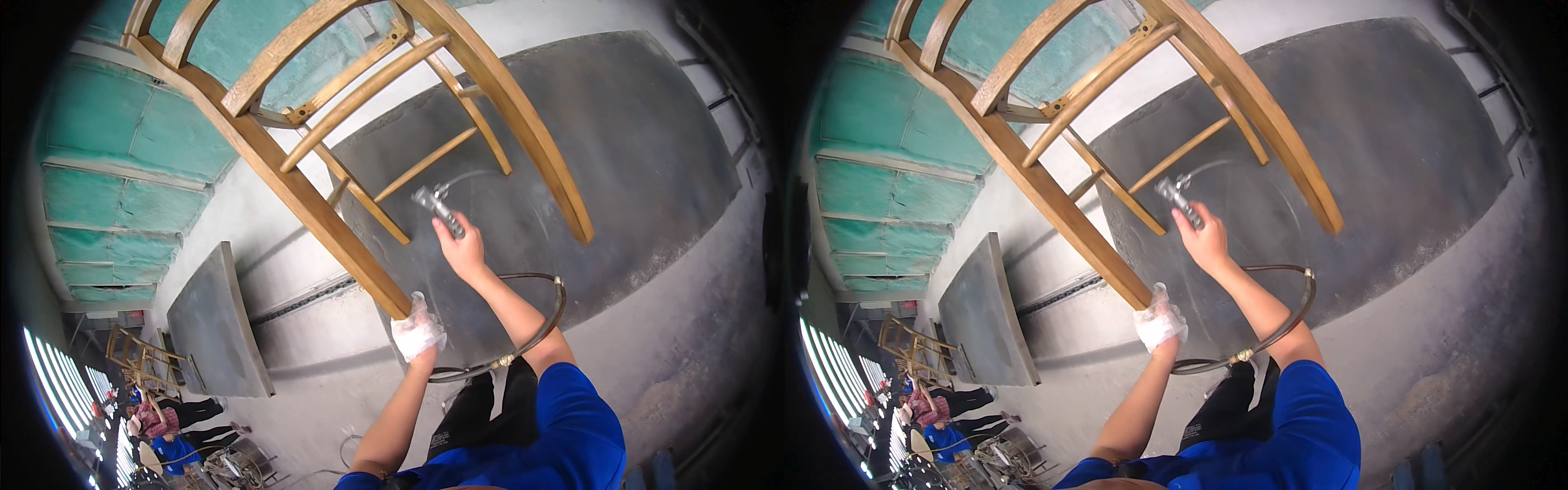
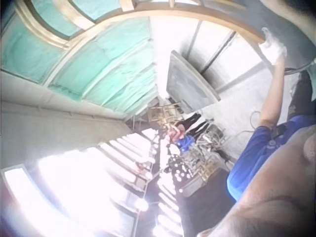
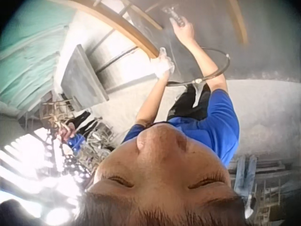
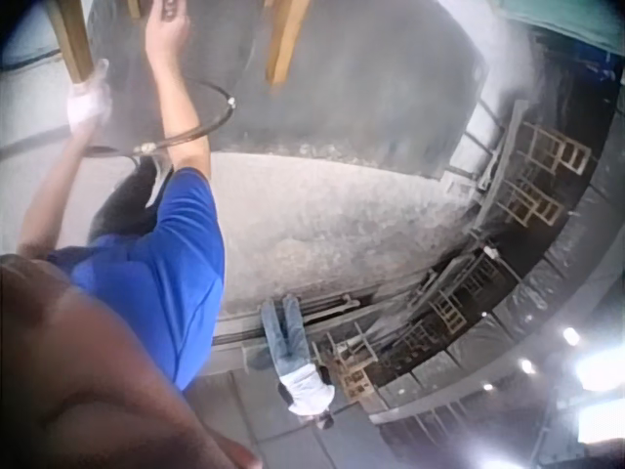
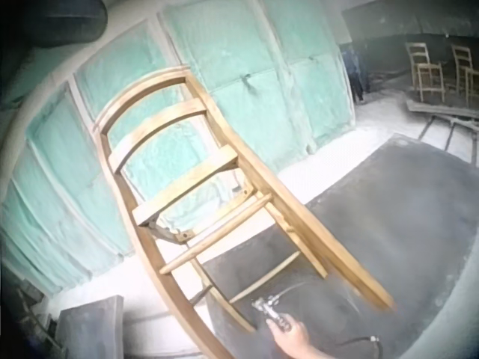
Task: The person uses a spray gun to apply finish to wooden chair frames in a workshop. They move around each chair to cover all sides, then hand the finished chair to a coworker who wipes it down before the next chair is brought forward.
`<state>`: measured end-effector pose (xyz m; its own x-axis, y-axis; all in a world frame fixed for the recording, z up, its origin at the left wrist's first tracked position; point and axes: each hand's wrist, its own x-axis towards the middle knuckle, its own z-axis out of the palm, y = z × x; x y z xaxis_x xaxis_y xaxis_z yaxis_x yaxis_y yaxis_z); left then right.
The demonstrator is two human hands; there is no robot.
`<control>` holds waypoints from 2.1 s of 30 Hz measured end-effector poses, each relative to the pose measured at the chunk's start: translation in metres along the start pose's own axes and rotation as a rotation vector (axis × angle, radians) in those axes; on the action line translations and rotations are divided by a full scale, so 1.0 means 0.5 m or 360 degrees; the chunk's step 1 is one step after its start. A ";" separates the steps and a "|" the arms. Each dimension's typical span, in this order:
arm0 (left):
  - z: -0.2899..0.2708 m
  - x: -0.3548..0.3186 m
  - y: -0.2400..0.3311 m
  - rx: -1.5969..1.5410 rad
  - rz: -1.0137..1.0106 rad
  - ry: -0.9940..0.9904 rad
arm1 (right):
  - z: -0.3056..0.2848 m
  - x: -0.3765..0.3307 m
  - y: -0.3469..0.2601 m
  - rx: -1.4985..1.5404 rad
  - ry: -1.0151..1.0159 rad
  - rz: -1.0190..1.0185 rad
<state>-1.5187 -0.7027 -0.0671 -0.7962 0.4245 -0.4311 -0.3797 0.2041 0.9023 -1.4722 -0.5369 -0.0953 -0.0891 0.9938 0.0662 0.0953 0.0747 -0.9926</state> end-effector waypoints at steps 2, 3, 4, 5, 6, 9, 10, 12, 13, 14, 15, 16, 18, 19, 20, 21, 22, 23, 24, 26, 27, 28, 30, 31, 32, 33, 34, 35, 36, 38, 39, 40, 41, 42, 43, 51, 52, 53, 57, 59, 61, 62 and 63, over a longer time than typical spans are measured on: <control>0.006 -0.001 0.010 -0.0019 -0.0034 -0.0043 | -0.021 -0.035 0.030 -0.0113 -0.0165 0.0040; 0.007 -0.002 0.014 0.0000 -0.0021 -0.0055 | -0.030 -0.045 0.043 -0.0170 -0.0153 0.0089; 0.008 -0.002 0.018 0.0057 -0.0002 -0.0044 | -0.039 -0.051 0.054 -0.0224 -0.0139 0.0135; 0.009 -0.002 0.021 -0.0012 -0.0045 -0.0063 | -0.050 -0.054 0.063 -0.0275 -0.0124 0.0179; 0.009 -0.002 0.023 -0.0041 -0.0039 -0.0064 | -0.062 -0.051 0.071 -0.0297 -0.0058 0.0199; 0.009 -0.001 0.023 -0.0094 -0.0027 -0.0076 | -0.106 -0.025 0.088 -0.0354 0.0160 0.0236; 0.009 -0.001 0.023 -0.0092 -0.0024 -0.0079 | -0.123 -0.017 0.093 -0.0358 0.0197 0.0221; 0.009 -0.001 0.022 -0.0079 0.0003 -0.0069 | -0.154 -0.002 0.096 -0.0409 0.0290 0.0129; 0.011 0.000 0.023 -0.0068 0.0029 -0.0058 | -0.163 0.003 0.096 -0.0388 0.0325 0.0134; 0.012 -0.002 0.024 -0.0060 0.0088 -0.0073 | -0.177 0.004 0.095 -0.0376 0.0362 0.0155; 0.014 -0.002 0.027 -0.0041 0.0051 -0.0048 | -0.189 0.002 0.093 -0.0351 0.0400 0.0150; 0.016 -0.004 0.030 -0.0030 0.0049 -0.0048 | -0.199 -0.005 0.089 -0.0395 0.0454 0.0179; 0.019 -0.007 0.037 -0.0024 0.0057 -0.0077 | -0.216 -0.024 0.079 -0.0460 0.0558 0.0211; 0.020 -0.009 0.040 -0.0030 0.0067 -0.0106 | -0.226 -0.042 0.070 -0.0397 0.0589 0.0193; 0.019 -0.010 0.042 -0.0007 0.0067 -0.0099 | -0.233 -0.064 0.060 -0.0341 0.0608 0.0205; 0.018 -0.013 0.043 -0.0080 0.0121 -0.0128 | -0.241 -0.090 0.045 -0.0281 0.0616 0.0252; 0.016 -0.015 0.042 -0.0090 0.0073 -0.0128 | -0.247 -0.118 0.027 -0.0224 0.0650 0.0297; 0.011 -0.016 0.042 -0.0111 0.0067 -0.0171 | -0.263 -0.151 0.005 -0.0219 0.0624 0.0242; 0.008 -0.015 0.039 -0.0146 0.0126 -0.0223 | -0.279 -0.190 -0.021 -0.0208 0.0579 0.0271; 0.000 -0.011 0.031 -0.0029 0.0150 -0.0314 | -0.302 -0.262 -0.089 0.0017 0.0493 0.0299; -0.001 -0.005 0.029 0.0036 0.0244 -0.0277 | -0.306 -0.291 -0.131 0.0032 0.0477 0.0179; -0.003 -0.001 0.024 0.0062 0.0331 -0.0260 | -0.309 -0.305 -0.172 0.0006 0.0455 0.0109; -0.004 0.010 0.019 0.0487 0.0355 -0.0029 | -0.300 -0.302 -0.246 0.0102 0.0282 -0.0179; -0.004 0.014 0.018 0.0558 0.0379 -0.0013 | -0.286 -0.304 -0.282 0.0143 0.0221 -0.0297; -0.005 0.016 0.017 0.0632 0.0407 -0.0004 | -0.262 -0.289 -0.313 0.0294 0.0133 -0.0353; -0.006 0.016 0.019 0.0680 0.0330 -0.0016 | -0.243 -0.271 -0.343 0.0215 0.0017 -0.0397; -0.008 0.014 0.020 0.0690 0.0354 -0.0020 | -0.226 -0.253 -0.368 0.0168 -0.0095 -0.0448; -0.009 0.010 0.024 0.0706 0.0379 -0.0025 | -0.206 -0.231 -0.393 0.0044 -0.0110 -0.0507; -0.010 0.005 0.028 0.0738 0.0408 -0.0029 | -0.187 -0.210 -0.413 -0.0069 -0.0121 -0.0570; -0.010 -0.003 0.036 0.0617 0.0353 -0.0045 | -0.169 -0.174 -0.442 -0.0208 -0.0077 -0.0612; -0.008 -0.005 0.041 0.0595 0.0316 -0.0055 | -0.167 -0.154 -0.452 -0.0235 -0.0025 -0.0602; -0.005 -0.006 0.044 0.0635 0.0344 -0.0006 | -0.170 -0.135 -0.459 -0.0282 0.0027 -0.0556; -0.004 -0.008 0.045 0.0710 0.0353 0.0039 | -0.179 -0.120 -0.461 -0.0281 0.0088 -0.0503; -0.002 -0.008 0.046 0.0790 0.0377 0.0079 | -0.189 -0.102 -0.463 -0.0243 0.0146 -0.0523; 0.000 -0.006 0.047 0.0800 0.0362 0.0100 | -0.202 -0.081 -0.465 -0.0250 0.0177 -0.0558; -0.002 -0.018 0.065 0.0784 0.0281 0.0058 | -0.256 0.092 -0.514 -0.0337 0.0558 -0.0717; -0.003 -0.020 0.067 0.0781 0.0264 0.0057 | -0.250 0.110 -0.522 -0.0312 0.0568 -0.0744; -0.003 -0.022 0.069 0.0800 0.0270 0.0068 | -0.235 0.123 -0.527 -0.0199 0.0525 -0.0625; -0.003 -0.017 0.064 0.0806 0.0261 0.0033 | -0.168 0.117 -0.527 0.0054 0.0293 -0.0630; -0.003 -0.013 0.060 0.0844 0.0251 0.0033 | -0.132 0.100 -0.528 0.0070 0.0173 -0.0560; -0.003 -0.012 0.059 0.0914 0.0231 0.0041 | -0.098 0.078 -0.536 0.0092 0.0050 -0.0526; -0.003 -0.012 0.061 0.0862 0.0233 0.0040 | -0.084 0.070 -0.543 0.0102 -0.0011 -0.0528; -0.004 -0.016 0.063 0.0847 0.0222 0.0033 | -0.068 0.065 -0.553 0.0110 -0.0046 -0.0561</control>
<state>-1.5253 -0.7012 -0.0354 -0.8333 0.4628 -0.3024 0.0163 0.5673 0.8234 -1.4678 -0.5224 0.1850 -0.1326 0.9052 0.4037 -0.0136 0.4056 -0.9139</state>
